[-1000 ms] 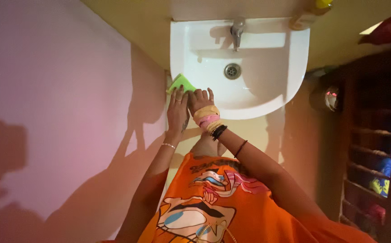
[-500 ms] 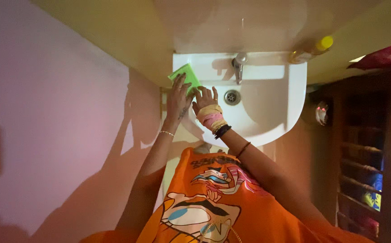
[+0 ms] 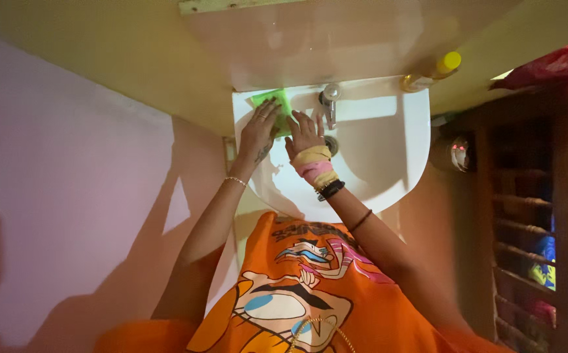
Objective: The person scrubs a white bathroom sink with a green sponge, focusing on the basin, faucet, and drain area. They repeatedly wipe the surfaces and rinse the sponge under the running tap.
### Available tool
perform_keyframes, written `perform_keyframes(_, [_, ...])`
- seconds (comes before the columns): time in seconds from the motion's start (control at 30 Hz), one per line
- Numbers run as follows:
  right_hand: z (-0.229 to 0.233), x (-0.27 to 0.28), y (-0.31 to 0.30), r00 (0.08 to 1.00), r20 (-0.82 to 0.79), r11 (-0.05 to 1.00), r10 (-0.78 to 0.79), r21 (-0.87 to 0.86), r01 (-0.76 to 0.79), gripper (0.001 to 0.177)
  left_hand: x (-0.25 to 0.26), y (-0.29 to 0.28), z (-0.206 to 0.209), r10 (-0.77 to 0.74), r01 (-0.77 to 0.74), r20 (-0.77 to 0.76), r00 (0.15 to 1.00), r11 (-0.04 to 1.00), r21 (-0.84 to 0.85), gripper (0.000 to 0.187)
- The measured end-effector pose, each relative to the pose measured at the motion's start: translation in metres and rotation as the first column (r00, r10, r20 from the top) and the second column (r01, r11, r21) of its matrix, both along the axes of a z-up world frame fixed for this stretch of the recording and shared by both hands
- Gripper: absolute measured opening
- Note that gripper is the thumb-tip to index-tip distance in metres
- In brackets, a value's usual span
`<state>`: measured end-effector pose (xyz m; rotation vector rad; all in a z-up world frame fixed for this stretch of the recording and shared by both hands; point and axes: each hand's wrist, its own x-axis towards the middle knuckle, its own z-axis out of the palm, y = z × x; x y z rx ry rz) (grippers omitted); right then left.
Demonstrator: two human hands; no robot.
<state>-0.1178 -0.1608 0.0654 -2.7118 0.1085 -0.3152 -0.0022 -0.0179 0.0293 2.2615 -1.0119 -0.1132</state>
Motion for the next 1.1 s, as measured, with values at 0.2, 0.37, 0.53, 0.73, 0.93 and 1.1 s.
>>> perform_keyframes(0.2, [0.009, -0.028, -0.010, 0.998, -0.013, 0.997, -0.059, 0.041, 0.059, 0.054, -0.014, -0.028, 0.020, -0.105, 0.103, 0.061, 0.993, 0.994, 0.040, 0.045])
perform_keyframes(0.37, [0.012, -0.048, -0.015, 0.996, 0.046, 0.995, -0.083, 0.063, 0.079, 0.050, -0.027, -0.059, -0.009, -0.133, 0.135, 0.203, 0.970, 0.991, 0.004, 0.036])
perform_keyframes(0.53, [0.010, -0.063, -0.023, 0.992, 0.026, 0.991, -0.124, 0.047, 0.123, 0.044, -0.033, -0.059, -0.022, -0.201, 0.200, 0.217, 0.955, 0.979, 0.029, 0.033])
perform_keyframes(0.73, [0.017, -0.086, -0.030, 0.987, 0.006, 0.983, -0.159, 0.095, 0.158, 0.043, -0.057, -0.048, -0.020, -0.322, 0.315, 0.002, 0.947, 0.927, 0.203, 0.032])
perform_keyframes(0.93, [0.037, -0.121, -0.061, 0.965, 0.019, 0.963, -0.262, 0.065, 0.260, 0.040, -0.116, -0.057, -0.001, -0.363, 0.373, -0.086, 0.928, 0.905, 0.203, 0.031])
perform_keyframes(1.1, [0.080, -0.157, -0.085, 0.921, -0.021, 0.912, -0.390, 0.129, 0.389, 0.038, -0.143, -0.103, 0.014, -0.427, 0.424, 0.234, 0.874, 0.903, 0.063, 0.033])
